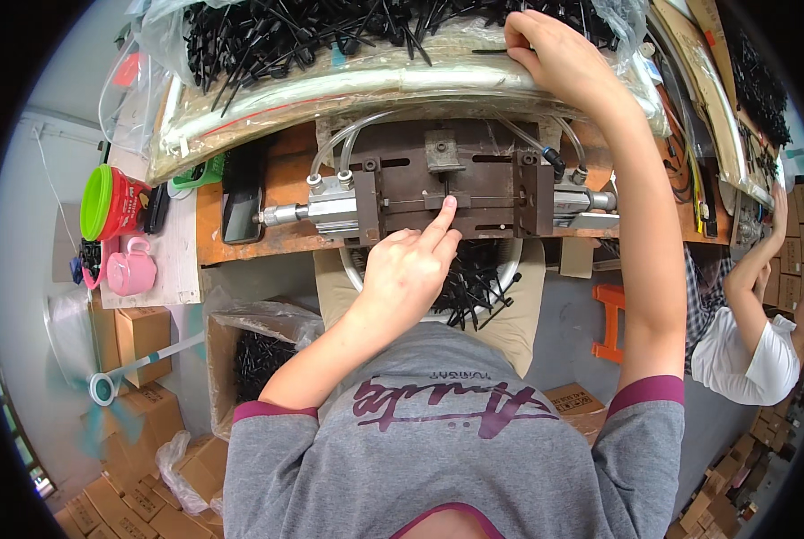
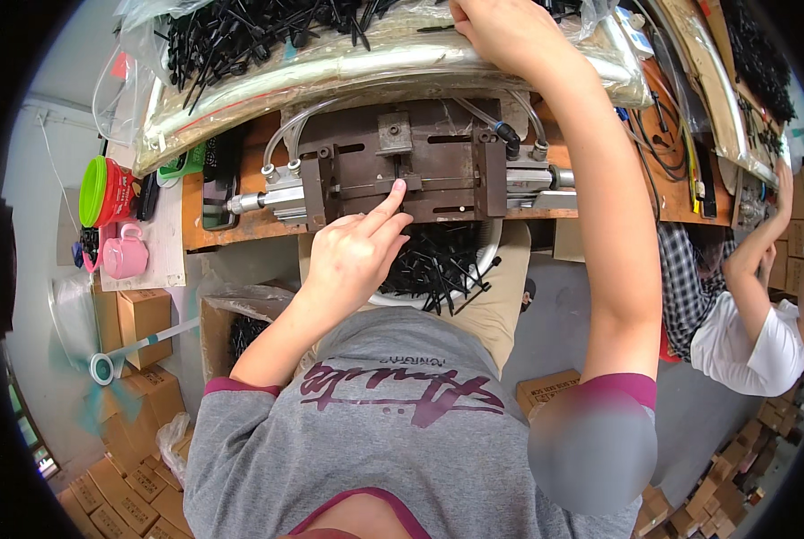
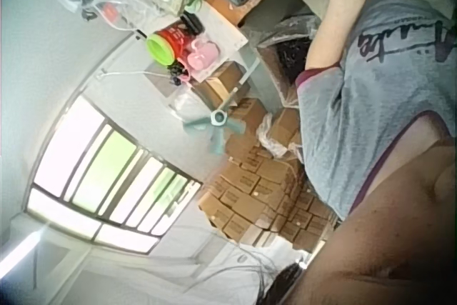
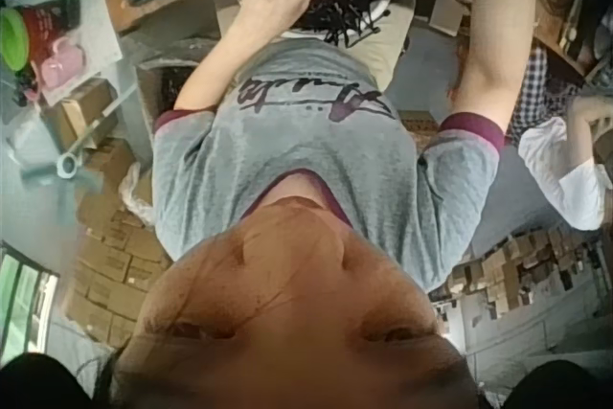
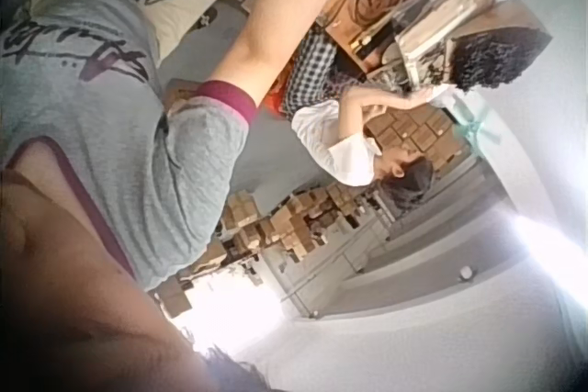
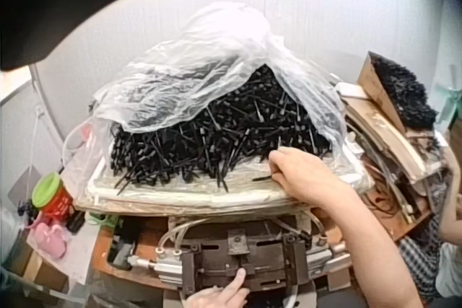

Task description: Operating a pneumatic press machine to assemble black plastic components in a workshop.

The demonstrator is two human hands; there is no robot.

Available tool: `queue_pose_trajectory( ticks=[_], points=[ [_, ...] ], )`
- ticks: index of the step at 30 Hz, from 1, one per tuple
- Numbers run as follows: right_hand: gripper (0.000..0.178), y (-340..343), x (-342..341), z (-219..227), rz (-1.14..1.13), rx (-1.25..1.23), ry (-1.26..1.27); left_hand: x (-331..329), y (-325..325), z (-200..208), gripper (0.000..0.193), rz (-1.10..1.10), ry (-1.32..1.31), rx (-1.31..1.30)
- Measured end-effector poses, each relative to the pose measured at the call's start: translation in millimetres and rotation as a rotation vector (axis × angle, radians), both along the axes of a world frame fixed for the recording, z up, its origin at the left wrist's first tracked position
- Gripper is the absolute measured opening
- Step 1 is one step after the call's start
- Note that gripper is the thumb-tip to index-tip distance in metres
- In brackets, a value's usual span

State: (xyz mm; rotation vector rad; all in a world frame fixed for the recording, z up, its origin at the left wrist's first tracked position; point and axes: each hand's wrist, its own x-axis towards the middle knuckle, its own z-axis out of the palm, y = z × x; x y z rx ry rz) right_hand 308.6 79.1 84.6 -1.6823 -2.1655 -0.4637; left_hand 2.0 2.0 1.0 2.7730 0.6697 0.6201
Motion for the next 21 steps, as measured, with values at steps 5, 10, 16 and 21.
queue_pose_trajectory(
  ticks=[5,10,16,21],
  points=[
    [0.013,-17.9,0.5,13.3,-0.01,-0.137,0.052,-2.3,1.2,7.4,0.026,0.002,0.061,-0.016],
    [0.016,-50.5,-44.5,9.6,0.128,-0.164,0.989,3.3,11.6,37.0,0.047,0.018,-0.375,-0.078],
    [0.022,-77.9,-112.1,-8.3,0.255,-0.729,1.845,5.9,28.7,56.1,0.037,0.046,-0.584,-0.011],
    [0.025,-20.0,-104.4,5.8,0.022,-0.113,0.996,-5.9,12.9,60.4,0.032,0.1,-0.635,-0.167]
  ],
)
